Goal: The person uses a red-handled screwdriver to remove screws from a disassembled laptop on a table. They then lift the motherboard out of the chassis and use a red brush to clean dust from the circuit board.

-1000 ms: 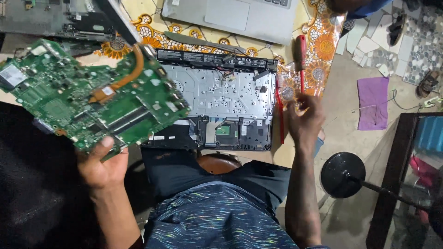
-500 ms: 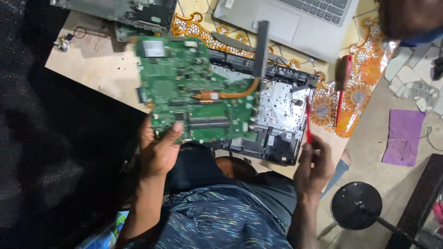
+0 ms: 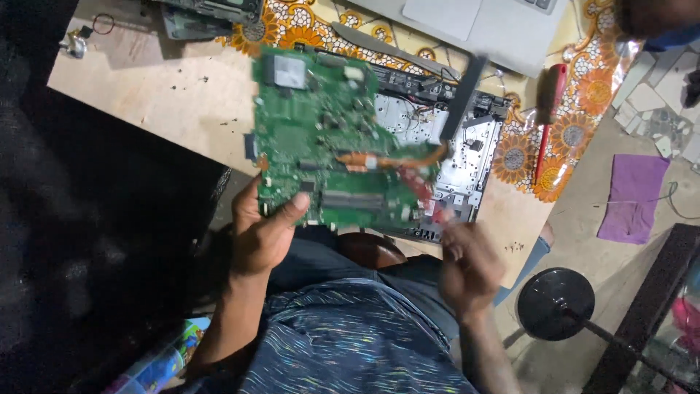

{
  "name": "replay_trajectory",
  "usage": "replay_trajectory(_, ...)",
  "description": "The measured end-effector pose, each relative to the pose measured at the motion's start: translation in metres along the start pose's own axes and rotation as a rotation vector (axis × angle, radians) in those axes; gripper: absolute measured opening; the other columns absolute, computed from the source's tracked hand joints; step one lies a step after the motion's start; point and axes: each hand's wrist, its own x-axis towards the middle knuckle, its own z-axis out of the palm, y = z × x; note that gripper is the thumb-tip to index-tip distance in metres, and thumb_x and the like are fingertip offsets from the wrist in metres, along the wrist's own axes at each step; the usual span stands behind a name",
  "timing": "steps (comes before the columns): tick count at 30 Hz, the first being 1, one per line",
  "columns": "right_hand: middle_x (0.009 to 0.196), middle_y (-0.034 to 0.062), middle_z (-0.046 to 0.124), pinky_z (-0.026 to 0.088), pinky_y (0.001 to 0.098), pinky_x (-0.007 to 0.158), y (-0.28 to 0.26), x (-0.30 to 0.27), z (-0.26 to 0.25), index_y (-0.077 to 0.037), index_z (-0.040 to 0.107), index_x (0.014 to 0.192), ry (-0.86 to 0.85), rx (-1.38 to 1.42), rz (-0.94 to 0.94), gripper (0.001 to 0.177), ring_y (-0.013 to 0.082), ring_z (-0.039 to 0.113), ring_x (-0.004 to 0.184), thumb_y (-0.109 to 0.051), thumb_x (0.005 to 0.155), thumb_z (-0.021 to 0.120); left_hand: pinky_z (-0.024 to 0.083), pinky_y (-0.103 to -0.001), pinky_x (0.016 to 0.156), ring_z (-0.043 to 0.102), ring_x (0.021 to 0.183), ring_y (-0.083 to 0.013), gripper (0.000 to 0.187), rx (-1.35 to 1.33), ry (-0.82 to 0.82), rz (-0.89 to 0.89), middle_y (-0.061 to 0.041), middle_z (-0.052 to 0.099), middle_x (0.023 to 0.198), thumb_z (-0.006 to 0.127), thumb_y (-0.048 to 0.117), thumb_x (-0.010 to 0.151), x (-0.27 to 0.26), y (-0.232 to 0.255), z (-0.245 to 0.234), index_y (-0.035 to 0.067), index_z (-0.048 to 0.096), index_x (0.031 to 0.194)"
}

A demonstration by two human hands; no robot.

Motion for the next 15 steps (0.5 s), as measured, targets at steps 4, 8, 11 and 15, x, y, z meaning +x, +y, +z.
replay_trajectory(4, 0.068, 0.0157, 0.054, 0.044, 0.035, 0.055, -0.013, 0.029, -0.003, 0.007, 0.072, 0.099, 0.087, -0.031, 0.011, 0.024, 0.0257, 0.048, 0.054, 0.018, 0.084, 0.057, 0.057, -0.035, 0.076, 0.062, 0.085, -0.0158, 0.026, 0.237, -0.05, 0.001, -0.015, 0.068, 0.086, 0.069, -0.005, 0.078, -0.008, -0.001, -0.024, -0.005, 0.066, 0.104)
replay_trajectory(8, 0.066, 0.0106, 0.061, 0.045, 0.0367, 0.046, -0.006, -0.008, 0.015, -0.001, 0.077, 0.102, -0.099, 0.029, -0.063, 0.033, 0.0236, 0.049, 0.043, 0.003, 0.078, 0.055, 0.056, -0.035, 0.078, 0.061, 0.09, -0.0157, 0.024, 0.325, -0.086, 0.016, -0.013, 0.069, 0.087, 0.071, -0.004, 0.079, -0.004, 0.011, -0.009, -0.004, 0.067, 0.103)
replay_trajectory(11, 0.061, 0.013, 0.055, 0.038, 0.0322, 0.044, -0.006, 0.011, 0.003, 0.006, 0.074, 0.093, 0.071, -0.009, -0.117, 0.029, 0.0239, 0.044, 0.045, 0.016, 0.079, 0.051, 0.056, -0.038, 0.081, 0.061, 0.092, -0.0175, 0.027, 0.336, -0.056, -0.003, -0.014, 0.07, 0.088, 0.073, -0.003, 0.078, -0.011, 0.005, -0.017, -0.005, 0.067, 0.104)
replay_trajectory(15, 0.063, 0.0156, 0.054, 0.033, 0.0356, 0.044, -0.001, 0.022, -0.014, 0.008, 0.07, 0.112, 0.186, -0.186, -0.057, 0.028, 0.0199, 0.04, 0.045, 0.013, 0.088, 0.055, 0.055, -0.035, 0.082, 0.06, 0.091, -0.0143, 0.028, 0.219, -0.006, -0.001, -0.012, 0.069, 0.089, 0.07, -0.005, 0.079, -0.008, -0.003, -0.024, -0.004, 0.065, 0.107)
